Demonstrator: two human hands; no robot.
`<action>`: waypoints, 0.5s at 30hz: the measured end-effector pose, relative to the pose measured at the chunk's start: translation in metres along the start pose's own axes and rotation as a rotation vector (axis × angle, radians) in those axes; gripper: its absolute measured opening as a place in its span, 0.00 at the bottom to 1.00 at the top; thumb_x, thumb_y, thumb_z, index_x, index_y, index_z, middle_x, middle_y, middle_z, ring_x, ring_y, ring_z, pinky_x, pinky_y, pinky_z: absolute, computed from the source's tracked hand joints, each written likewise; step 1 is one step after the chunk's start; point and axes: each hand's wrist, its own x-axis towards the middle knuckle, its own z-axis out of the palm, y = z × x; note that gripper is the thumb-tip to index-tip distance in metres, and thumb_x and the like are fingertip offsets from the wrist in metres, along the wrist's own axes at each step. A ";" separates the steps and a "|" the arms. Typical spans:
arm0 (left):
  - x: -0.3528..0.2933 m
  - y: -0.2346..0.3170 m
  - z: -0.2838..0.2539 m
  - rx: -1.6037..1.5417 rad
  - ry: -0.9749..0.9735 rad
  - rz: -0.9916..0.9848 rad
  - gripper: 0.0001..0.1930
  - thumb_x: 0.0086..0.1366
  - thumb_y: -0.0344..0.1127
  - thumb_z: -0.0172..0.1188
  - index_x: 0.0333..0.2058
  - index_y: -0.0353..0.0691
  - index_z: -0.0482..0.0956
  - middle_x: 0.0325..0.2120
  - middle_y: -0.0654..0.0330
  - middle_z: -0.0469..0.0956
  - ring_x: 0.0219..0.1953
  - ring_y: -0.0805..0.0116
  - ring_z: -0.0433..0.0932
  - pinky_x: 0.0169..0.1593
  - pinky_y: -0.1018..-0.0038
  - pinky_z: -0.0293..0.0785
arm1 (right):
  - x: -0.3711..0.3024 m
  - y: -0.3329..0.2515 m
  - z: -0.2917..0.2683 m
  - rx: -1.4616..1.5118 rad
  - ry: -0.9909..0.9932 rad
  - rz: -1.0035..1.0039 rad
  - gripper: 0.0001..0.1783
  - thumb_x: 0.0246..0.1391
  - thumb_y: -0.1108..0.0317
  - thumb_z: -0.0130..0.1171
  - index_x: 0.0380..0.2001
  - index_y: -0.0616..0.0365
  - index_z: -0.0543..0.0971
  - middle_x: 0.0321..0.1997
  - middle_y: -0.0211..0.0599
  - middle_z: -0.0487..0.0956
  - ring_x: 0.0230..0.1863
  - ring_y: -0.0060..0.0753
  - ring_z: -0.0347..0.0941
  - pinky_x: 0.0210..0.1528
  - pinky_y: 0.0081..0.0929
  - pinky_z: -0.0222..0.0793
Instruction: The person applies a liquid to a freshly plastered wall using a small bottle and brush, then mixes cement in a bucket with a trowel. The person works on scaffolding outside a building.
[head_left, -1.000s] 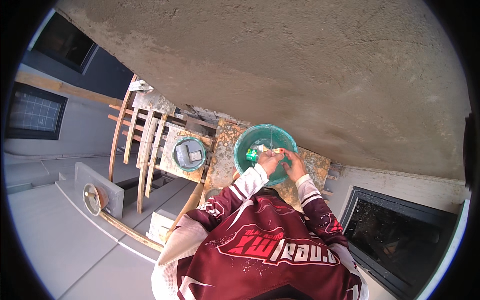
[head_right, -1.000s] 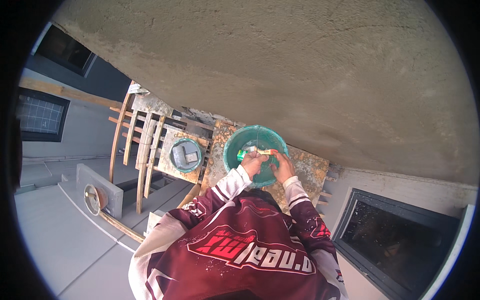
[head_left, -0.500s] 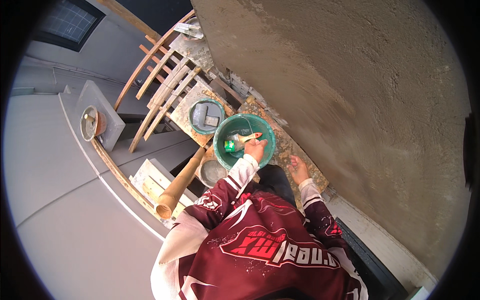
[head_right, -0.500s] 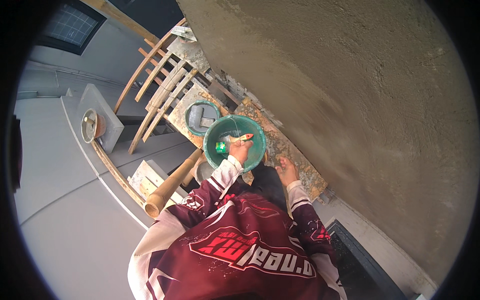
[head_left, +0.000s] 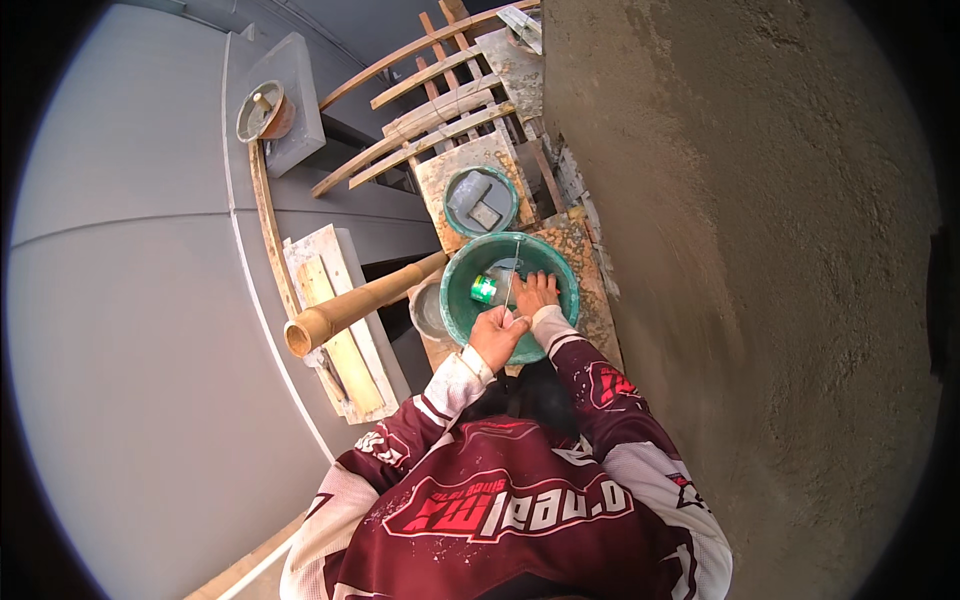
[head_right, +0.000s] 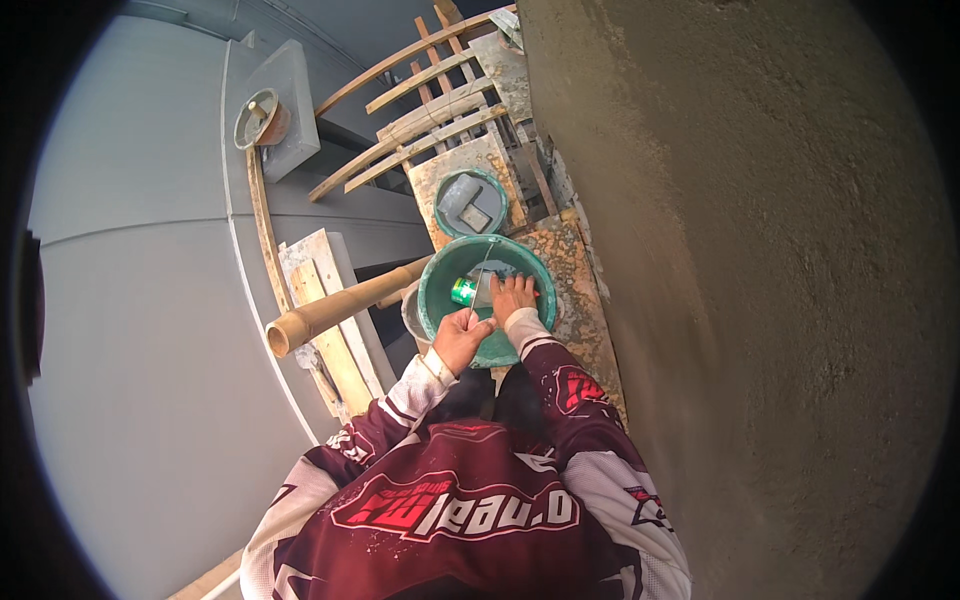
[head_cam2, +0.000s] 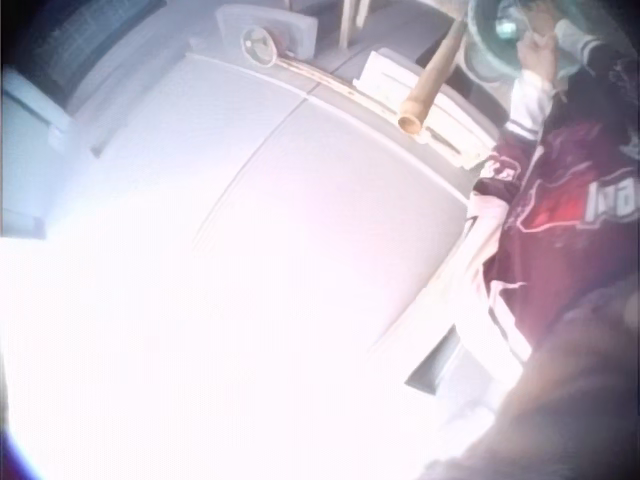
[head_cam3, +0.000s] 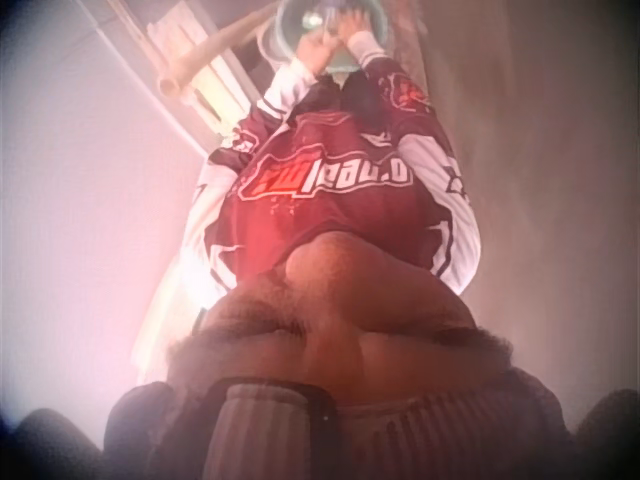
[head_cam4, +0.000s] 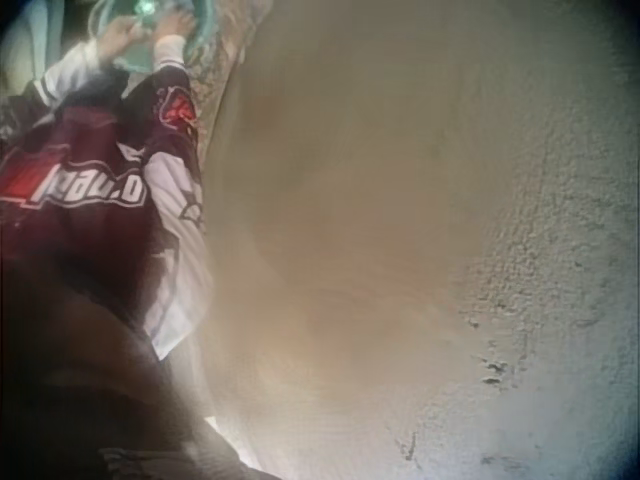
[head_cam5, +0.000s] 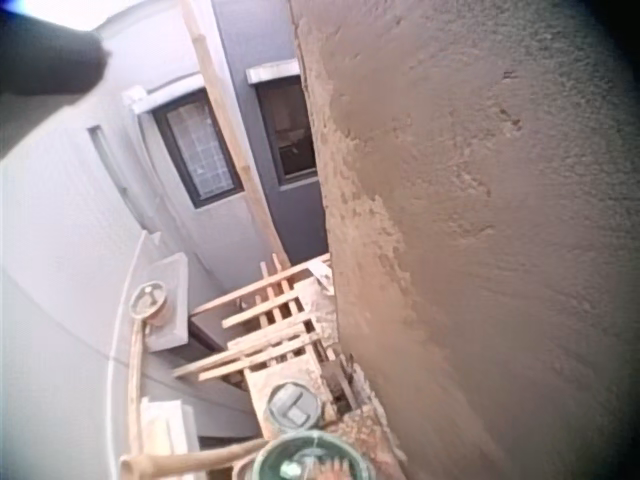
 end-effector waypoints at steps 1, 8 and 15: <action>-0.003 0.000 0.004 -0.051 0.009 -0.009 0.19 0.56 0.32 0.61 0.14 0.44 0.60 0.13 0.74 0.60 0.18 0.85 0.55 0.21 0.81 0.53 | 0.003 0.000 0.007 -0.111 0.014 0.000 0.40 0.39 0.52 0.66 0.57 0.48 0.63 0.48 0.46 0.71 0.55 0.50 0.62 0.57 0.51 0.50; -0.013 0.009 0.017 -0.194 0.030 -0.155 0.18 0.57 0.34 0.61 0.15 0.43 0.61 0.14 0.74 0.61 0.18 0.85 0.56 0.21 0.81 0.54 | 0.002 0.005 0.045 -0.156 -0.185 0.011 0.32 0.46 0.54 0.55 0.57 0.45 0.62 0.41 0.41 0.75 0.40 0.42 0.73 0.45 0.48 0.58; 0.011 -0.010 -0.005 -0.287 0.040 -0.154 0.16 0.56 0.36 0.62 0.16 0.44 0.64 0.14 0.73 0.62 0.17 0.84 0.56 0.20 0.80 0.53 | 0.008 -0.005 -0.013 -0.089 -0.434 0.110 0.41 0.47 0.52 0.55 0.60 0.60 0.56 0.47 0.46 0.75 0.45 0.46 0.75 0.45 0.50 0.67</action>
